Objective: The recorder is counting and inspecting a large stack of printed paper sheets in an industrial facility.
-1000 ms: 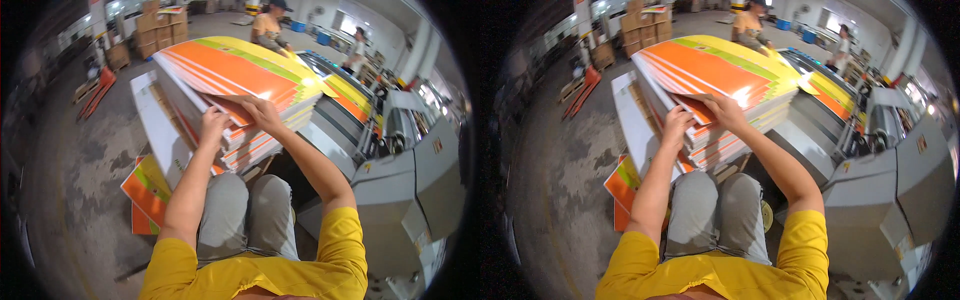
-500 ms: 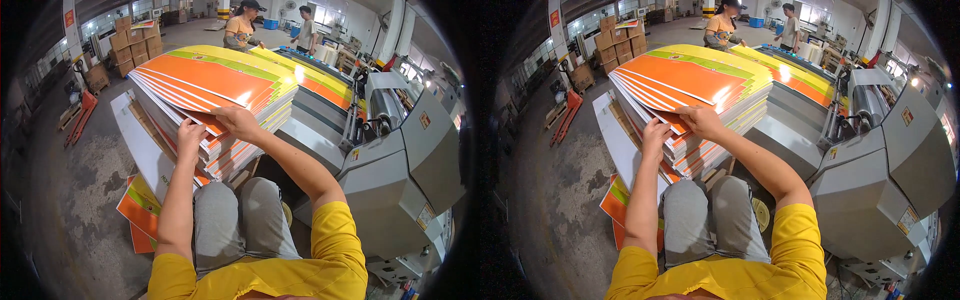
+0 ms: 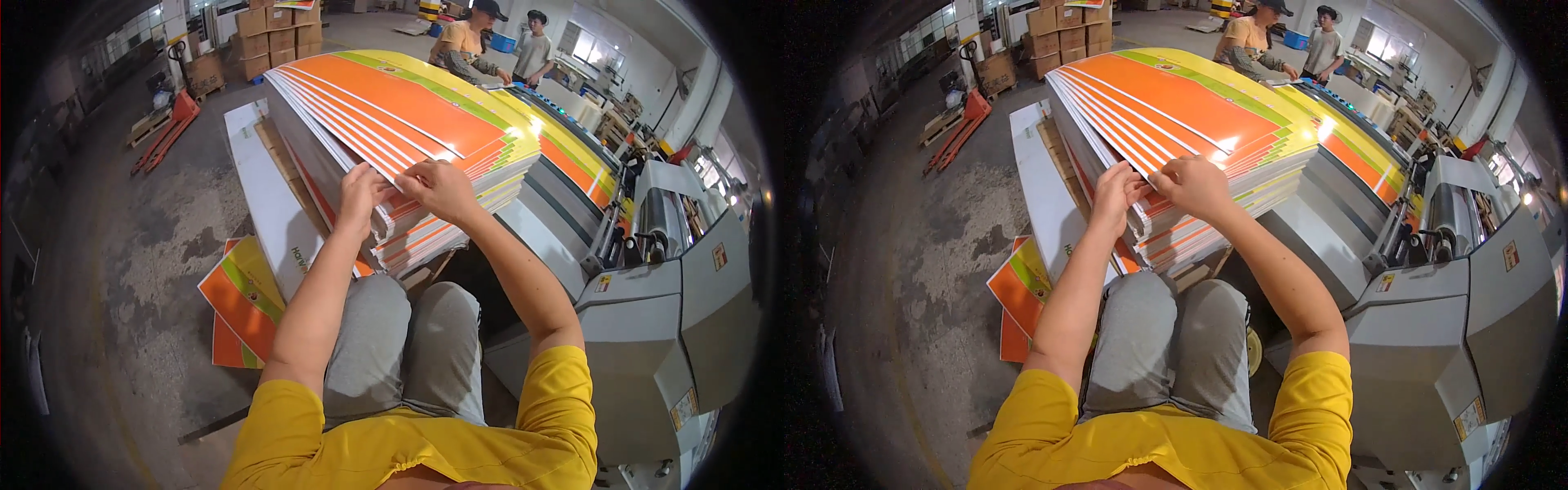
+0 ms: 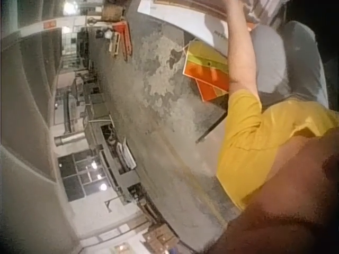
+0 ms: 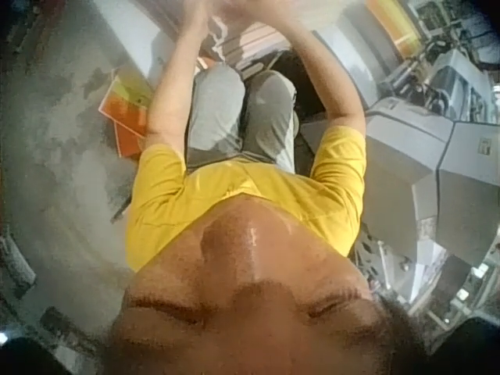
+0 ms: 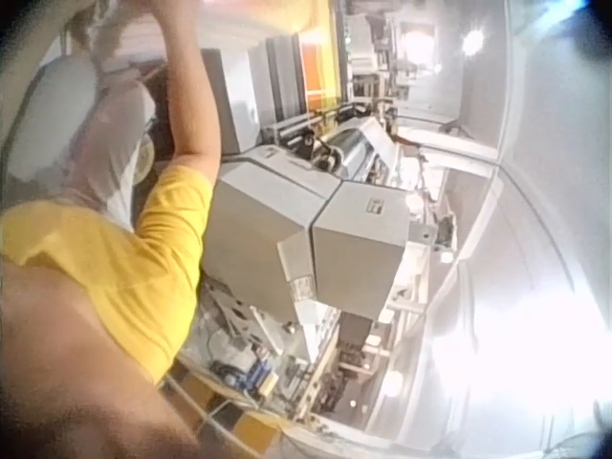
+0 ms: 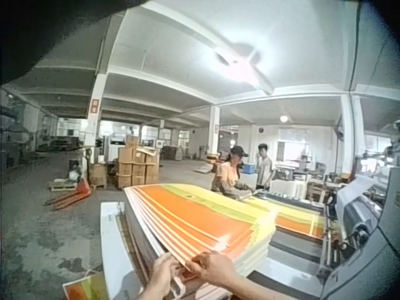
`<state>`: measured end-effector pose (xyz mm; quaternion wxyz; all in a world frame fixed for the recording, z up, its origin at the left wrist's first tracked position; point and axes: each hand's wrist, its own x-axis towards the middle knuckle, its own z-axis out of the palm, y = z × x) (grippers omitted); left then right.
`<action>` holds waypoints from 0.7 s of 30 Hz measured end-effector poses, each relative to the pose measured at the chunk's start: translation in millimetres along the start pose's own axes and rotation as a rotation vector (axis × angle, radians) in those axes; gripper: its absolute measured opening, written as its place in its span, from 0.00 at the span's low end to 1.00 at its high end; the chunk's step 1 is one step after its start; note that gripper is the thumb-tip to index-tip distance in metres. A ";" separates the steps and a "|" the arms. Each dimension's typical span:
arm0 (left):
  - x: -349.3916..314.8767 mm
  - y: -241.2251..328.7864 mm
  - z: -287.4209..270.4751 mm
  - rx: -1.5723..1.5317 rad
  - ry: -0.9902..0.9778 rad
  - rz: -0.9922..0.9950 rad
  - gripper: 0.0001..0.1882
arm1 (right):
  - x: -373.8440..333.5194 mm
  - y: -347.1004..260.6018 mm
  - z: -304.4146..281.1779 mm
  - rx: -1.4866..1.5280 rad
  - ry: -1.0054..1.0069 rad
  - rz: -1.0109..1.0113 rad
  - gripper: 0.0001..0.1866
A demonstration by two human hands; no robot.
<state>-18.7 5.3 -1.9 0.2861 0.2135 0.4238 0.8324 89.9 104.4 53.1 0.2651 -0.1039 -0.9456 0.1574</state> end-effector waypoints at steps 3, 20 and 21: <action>2.9 -2.2 -6.2 0.067 -0.016 -0.002 0.16 | 2.8 -5.1 -0.3 -0.058 -0.068 0.034 0.17; 3.9 -3.5 -3.8 0.106 -0.019 0.014 0.30 | 0.0 24.8 16.0 -0.062 0.461 -0.383 0.11; -0.8 1.1 1.8 0.112 0.001 0.015 0.30 | 4.5 32.2 20.9 -0.074 0.472 -0.376 0.11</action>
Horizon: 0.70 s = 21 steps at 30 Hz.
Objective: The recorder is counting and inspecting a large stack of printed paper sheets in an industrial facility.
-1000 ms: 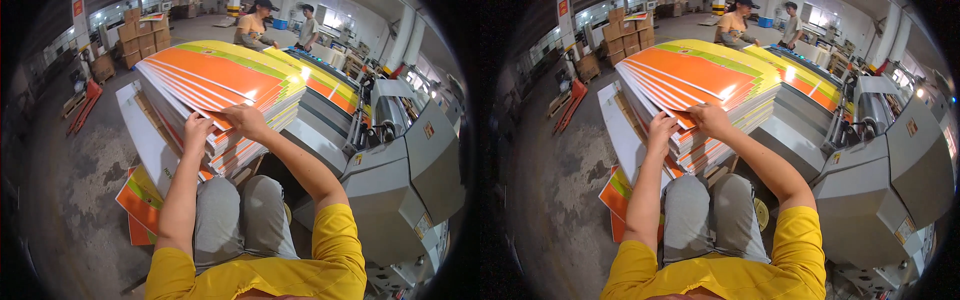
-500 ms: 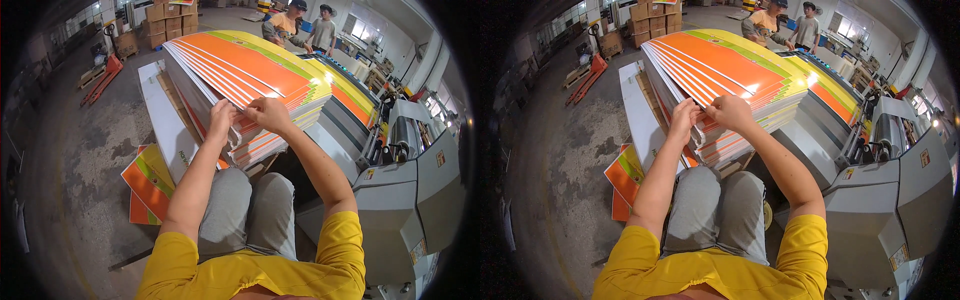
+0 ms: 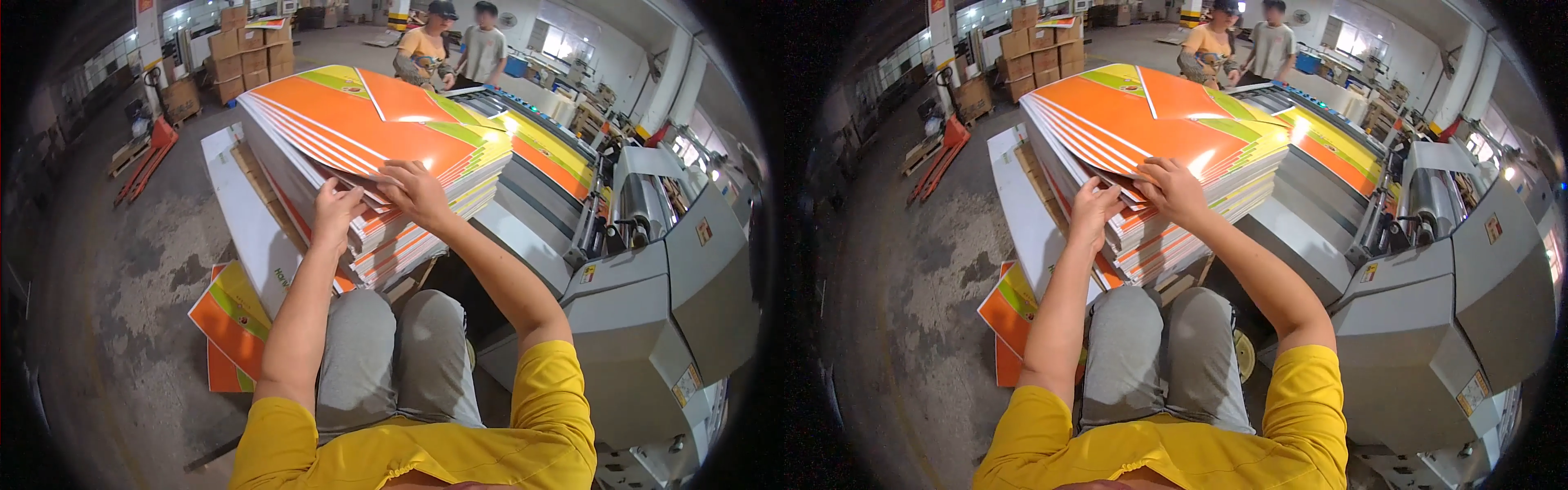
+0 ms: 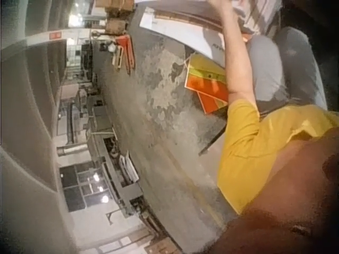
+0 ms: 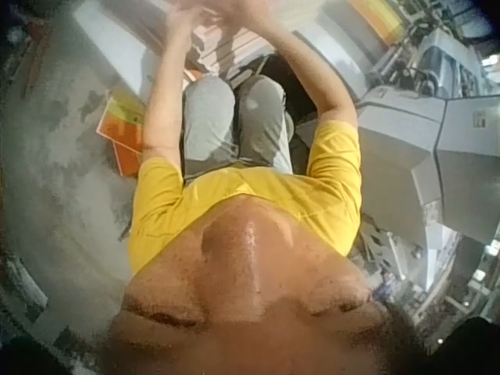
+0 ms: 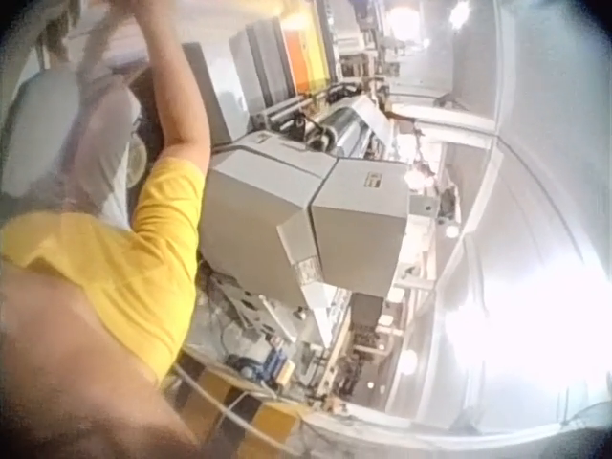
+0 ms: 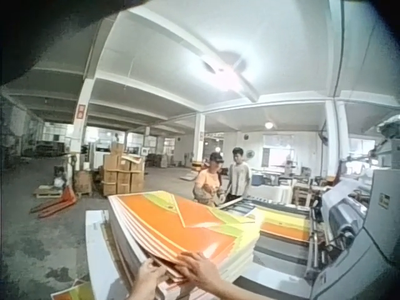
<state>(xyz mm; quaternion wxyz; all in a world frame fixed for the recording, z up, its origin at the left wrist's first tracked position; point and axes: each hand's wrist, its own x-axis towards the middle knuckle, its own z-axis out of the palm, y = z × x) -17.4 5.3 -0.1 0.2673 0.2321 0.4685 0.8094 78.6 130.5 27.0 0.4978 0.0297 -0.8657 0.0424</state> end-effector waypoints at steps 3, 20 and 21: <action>0.2 0.4 5.8 0.154 0.114 0.036 0.28 | 12.8 10.0 10.6 0.349 -0.255 0.552 0.18; 9.9 -13.9 -5.3 0.249 -0.054 0.029 0.08 | -0.7 -1.2 -5.0 0.250 -0.272 0.279 0.10; 10.4 -13.4 -4.6 0.278 -0.063 0.026 0.09 | -1.2 0.8 -4.3 0.239 -0.297 0.305 0.10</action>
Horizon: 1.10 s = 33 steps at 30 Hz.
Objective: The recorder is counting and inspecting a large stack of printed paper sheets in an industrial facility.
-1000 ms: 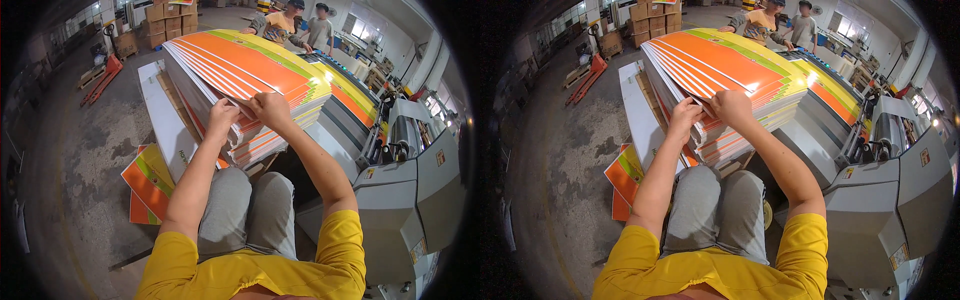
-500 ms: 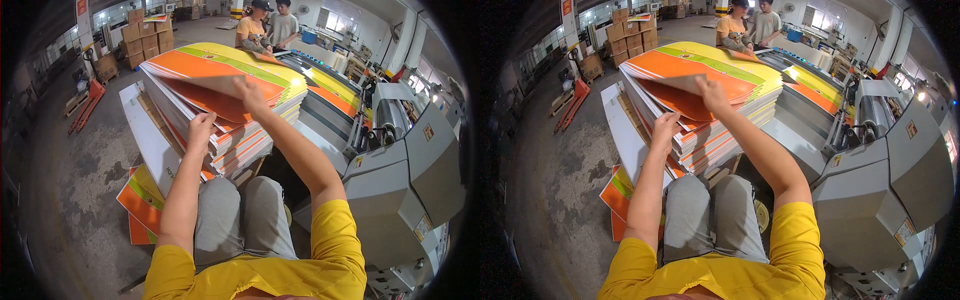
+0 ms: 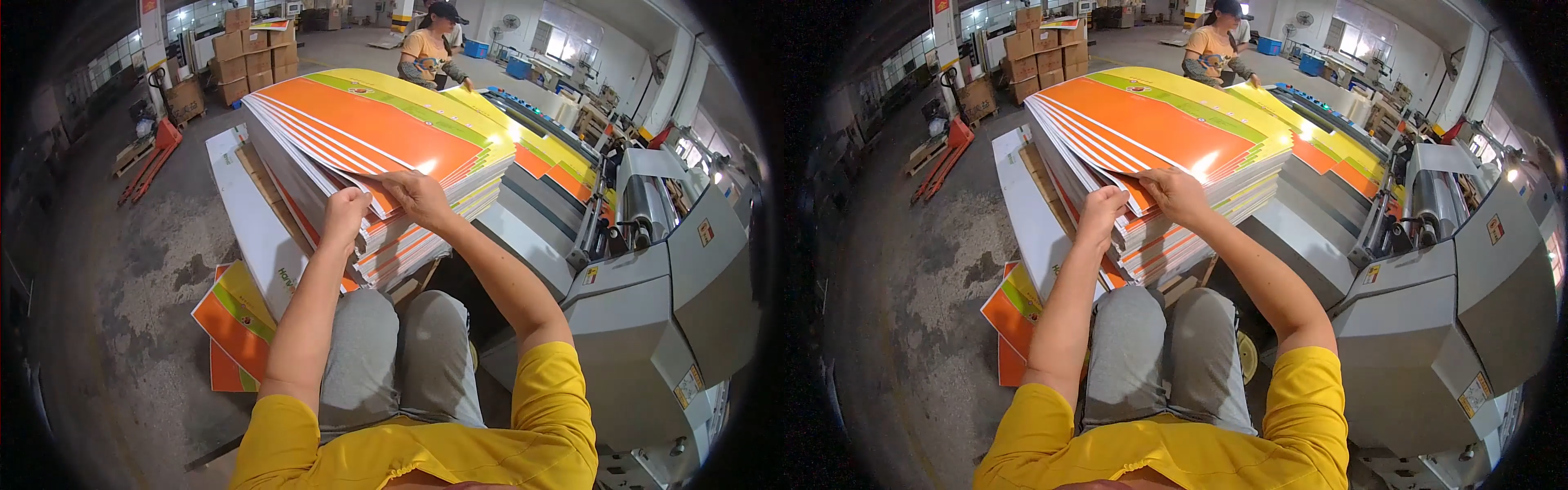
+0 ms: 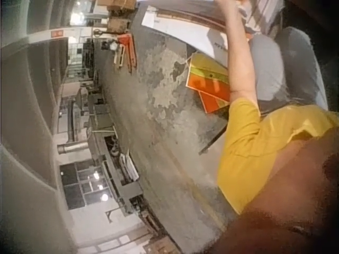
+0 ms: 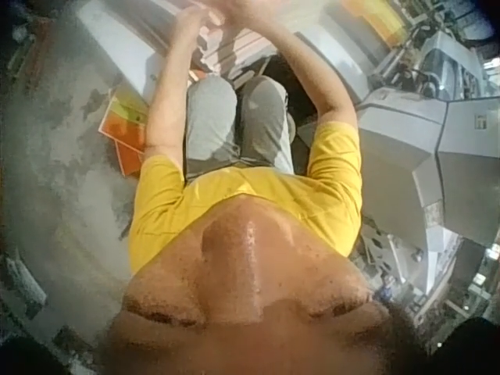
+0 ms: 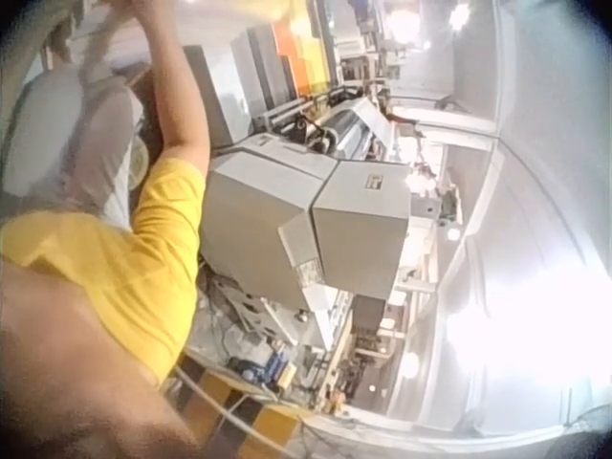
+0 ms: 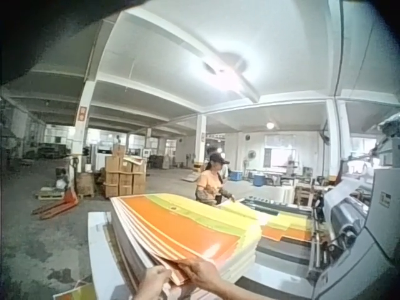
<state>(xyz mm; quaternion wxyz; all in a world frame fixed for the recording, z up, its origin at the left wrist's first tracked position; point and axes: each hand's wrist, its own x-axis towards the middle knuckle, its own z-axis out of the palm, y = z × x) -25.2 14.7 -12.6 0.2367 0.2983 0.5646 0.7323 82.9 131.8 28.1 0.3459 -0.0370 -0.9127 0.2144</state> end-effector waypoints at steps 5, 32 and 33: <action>-6.0 7.6 4.1 -0.075 -0.006 -0.022 0.08 | -5.6 4.7 2.4 0.017 -0.036 -0.108 0.14; -13.2 18.0 8.1 -0.069 0.029 -0.020 0.10 | -12.9 -0.2 4.8 -0.154 0.052 -0.204 0.11; -15.4 20.9 8.4 -0.100 0.041 -0.022 0.10 | -13.7 -1.5 4.8 -0.145 0.040 -0.217 0.11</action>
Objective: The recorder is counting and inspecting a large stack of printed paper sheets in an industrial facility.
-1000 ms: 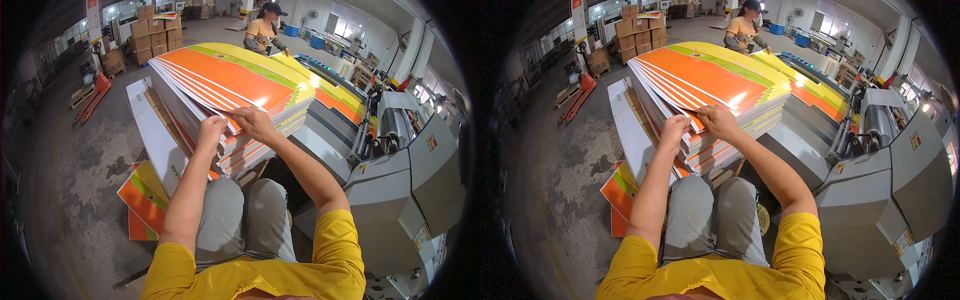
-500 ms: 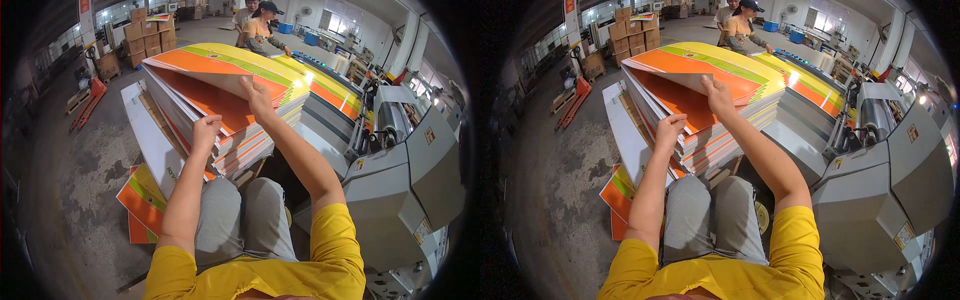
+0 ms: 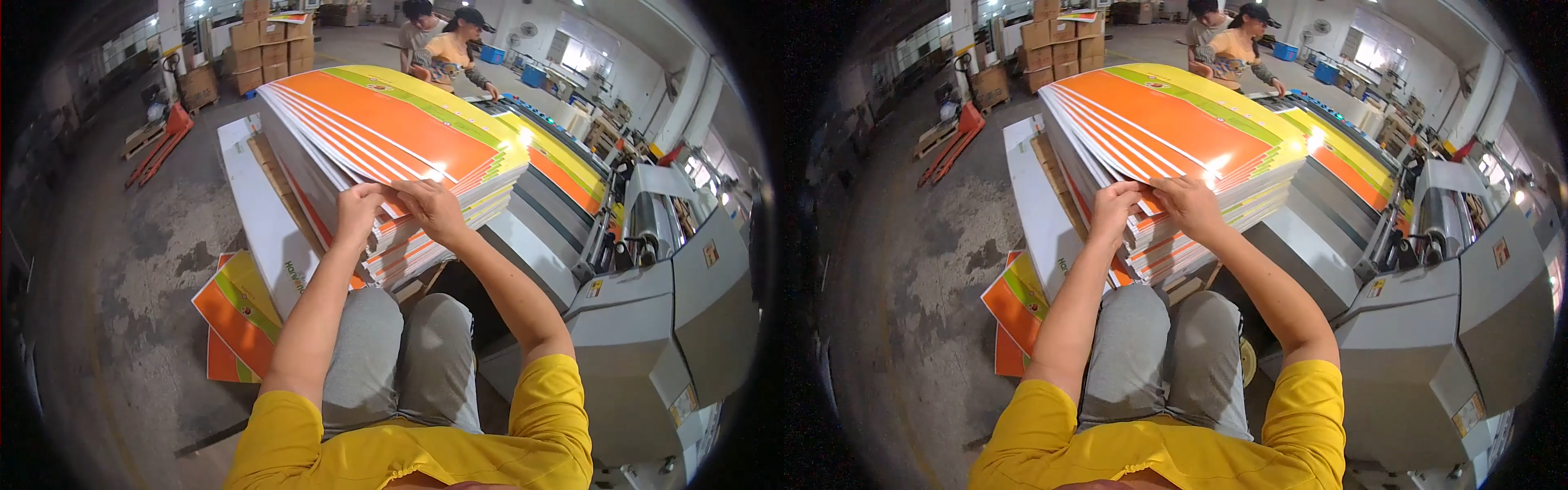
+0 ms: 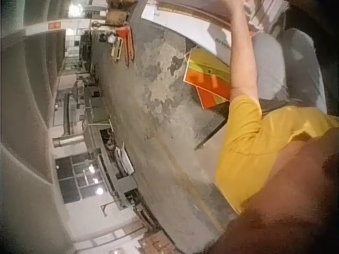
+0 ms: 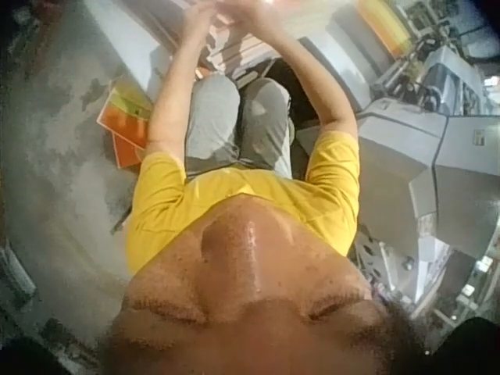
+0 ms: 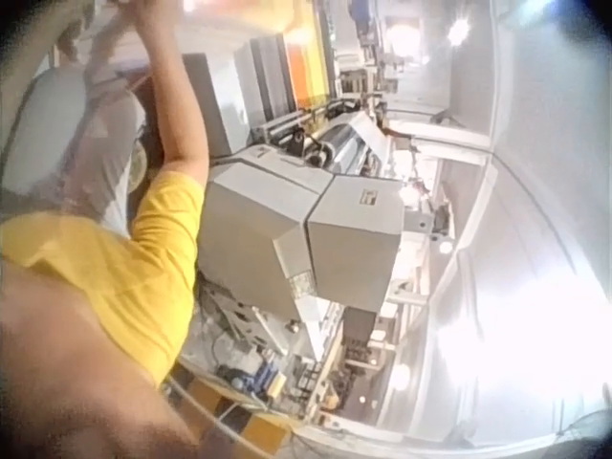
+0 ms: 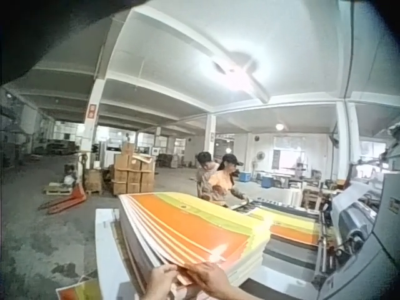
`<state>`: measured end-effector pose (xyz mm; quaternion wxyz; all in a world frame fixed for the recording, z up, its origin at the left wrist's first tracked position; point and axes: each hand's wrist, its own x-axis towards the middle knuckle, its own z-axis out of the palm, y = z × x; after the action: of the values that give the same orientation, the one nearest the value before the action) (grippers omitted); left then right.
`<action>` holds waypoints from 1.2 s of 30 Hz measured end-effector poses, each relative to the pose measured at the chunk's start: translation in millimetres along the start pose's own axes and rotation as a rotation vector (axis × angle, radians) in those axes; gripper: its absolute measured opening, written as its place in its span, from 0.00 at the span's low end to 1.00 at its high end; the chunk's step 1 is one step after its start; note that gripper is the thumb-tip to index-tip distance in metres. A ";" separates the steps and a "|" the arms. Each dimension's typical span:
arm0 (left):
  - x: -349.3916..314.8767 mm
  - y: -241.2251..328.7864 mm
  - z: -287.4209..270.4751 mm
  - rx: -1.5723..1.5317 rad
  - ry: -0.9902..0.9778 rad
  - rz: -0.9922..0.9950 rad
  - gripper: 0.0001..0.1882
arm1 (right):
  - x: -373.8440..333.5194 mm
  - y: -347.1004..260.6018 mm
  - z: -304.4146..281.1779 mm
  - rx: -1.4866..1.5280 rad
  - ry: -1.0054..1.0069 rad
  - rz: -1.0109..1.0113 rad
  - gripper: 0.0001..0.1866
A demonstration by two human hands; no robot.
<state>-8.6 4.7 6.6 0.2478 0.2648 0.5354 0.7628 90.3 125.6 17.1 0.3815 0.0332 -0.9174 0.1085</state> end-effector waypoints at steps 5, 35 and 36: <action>11.7 -20.0 -0.4 -0.012 0.058 0.050 0.09 | -3.0 -2.7 -3.3 0.012 -0.025 0.097 0.10; 5.2 -5.5 -6.1 -0.284 0.031 0.043 0.16 | 6.5 -11.8 1.4 0.062 0.117 0.004 0.11; 4.7 -4.1 -8.9 -0.316 -0.038 0.046 0.17 | 8.0 -11.7 1.3 -0.041 0.175 -0.099 0.12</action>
<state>-17.6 3.0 0.8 0.2790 0.2492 0.3975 0.8379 85.4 114.1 23.9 0.4654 0.0609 -0.8799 0.0734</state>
